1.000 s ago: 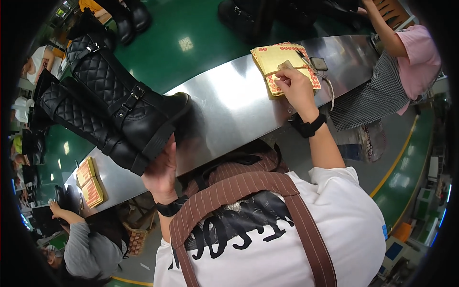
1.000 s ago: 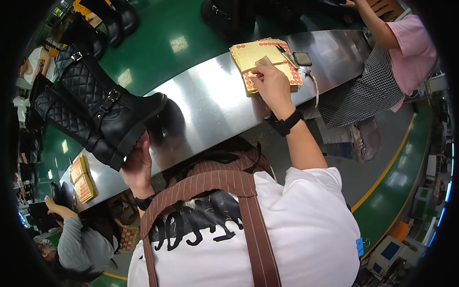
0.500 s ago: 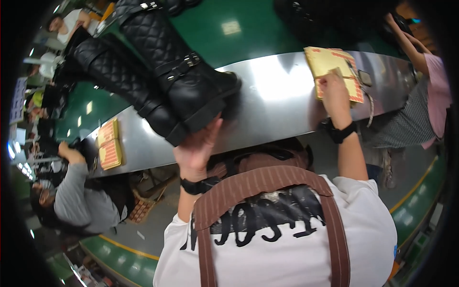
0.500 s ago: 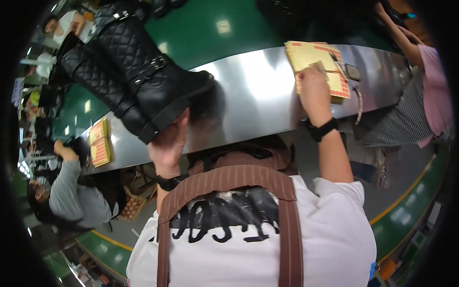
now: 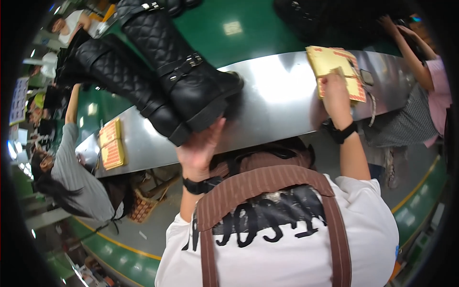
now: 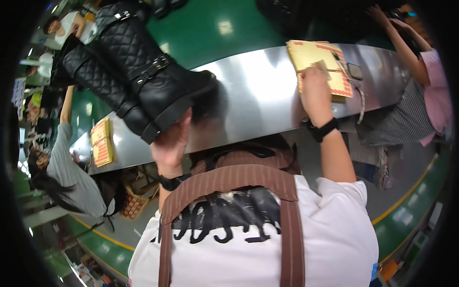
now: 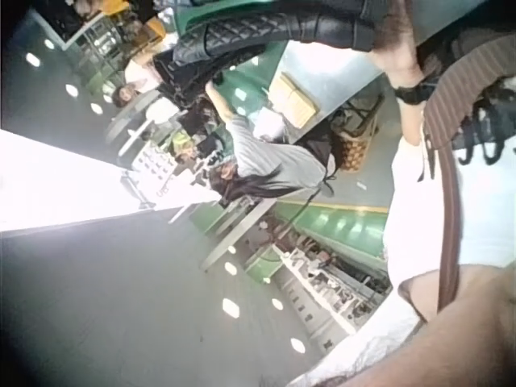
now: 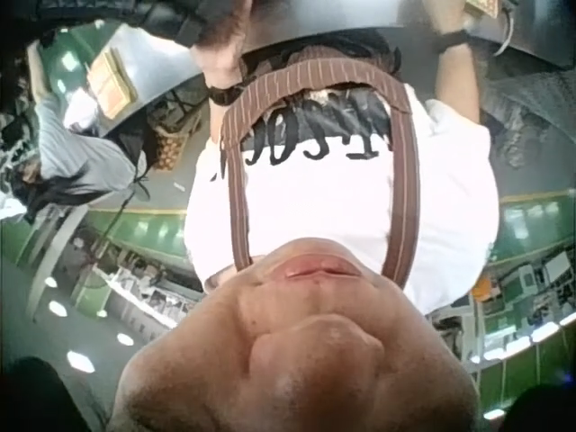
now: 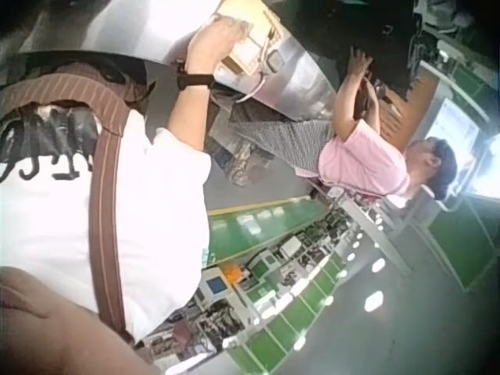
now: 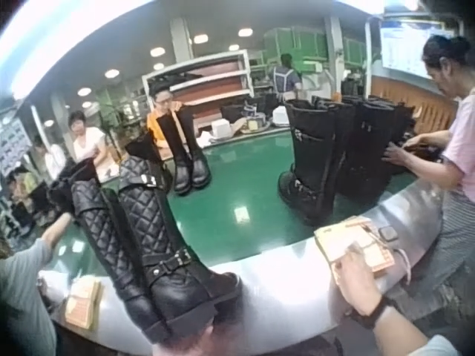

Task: The recorder is inspecting and cleaning pairs of black boots at a factory assembly line.

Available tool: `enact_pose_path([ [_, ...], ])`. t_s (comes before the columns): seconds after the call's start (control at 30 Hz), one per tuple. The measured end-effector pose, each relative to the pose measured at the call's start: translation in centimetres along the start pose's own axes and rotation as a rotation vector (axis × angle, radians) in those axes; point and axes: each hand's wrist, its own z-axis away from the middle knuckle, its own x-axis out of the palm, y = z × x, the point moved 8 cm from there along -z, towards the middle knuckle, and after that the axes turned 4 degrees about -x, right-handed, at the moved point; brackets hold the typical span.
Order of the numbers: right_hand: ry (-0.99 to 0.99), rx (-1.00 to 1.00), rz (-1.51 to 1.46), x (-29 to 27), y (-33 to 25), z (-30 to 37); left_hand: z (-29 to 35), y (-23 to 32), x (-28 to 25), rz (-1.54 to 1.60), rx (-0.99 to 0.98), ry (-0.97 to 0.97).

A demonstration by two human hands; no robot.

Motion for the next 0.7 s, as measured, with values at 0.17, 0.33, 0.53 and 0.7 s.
enact_pose_path([
  [0.17,-0.031,-0.010,-0.143,0.0,0.6,-0.2,-0.2,-0.3,0.8,-0.006,-0.028,-0.073],
  [0.33,-0.061,0.081,-0.168,-0.7,0.6,-0.9,-0.2,-0.1,0.4,0.010,-0.027,-0.056],
  [0.53,-0.031,-0.017,-0.679,-3.9,-7.0,-2.8,0.0,0.3,0.1,-0.072,0.003,-0.050],
  [0.7,-0.415,-0.247,-1.401,-1.9,-18.9,-1.9,0.0,0.5,-0.2,-0.110,0.035,0.018],
])
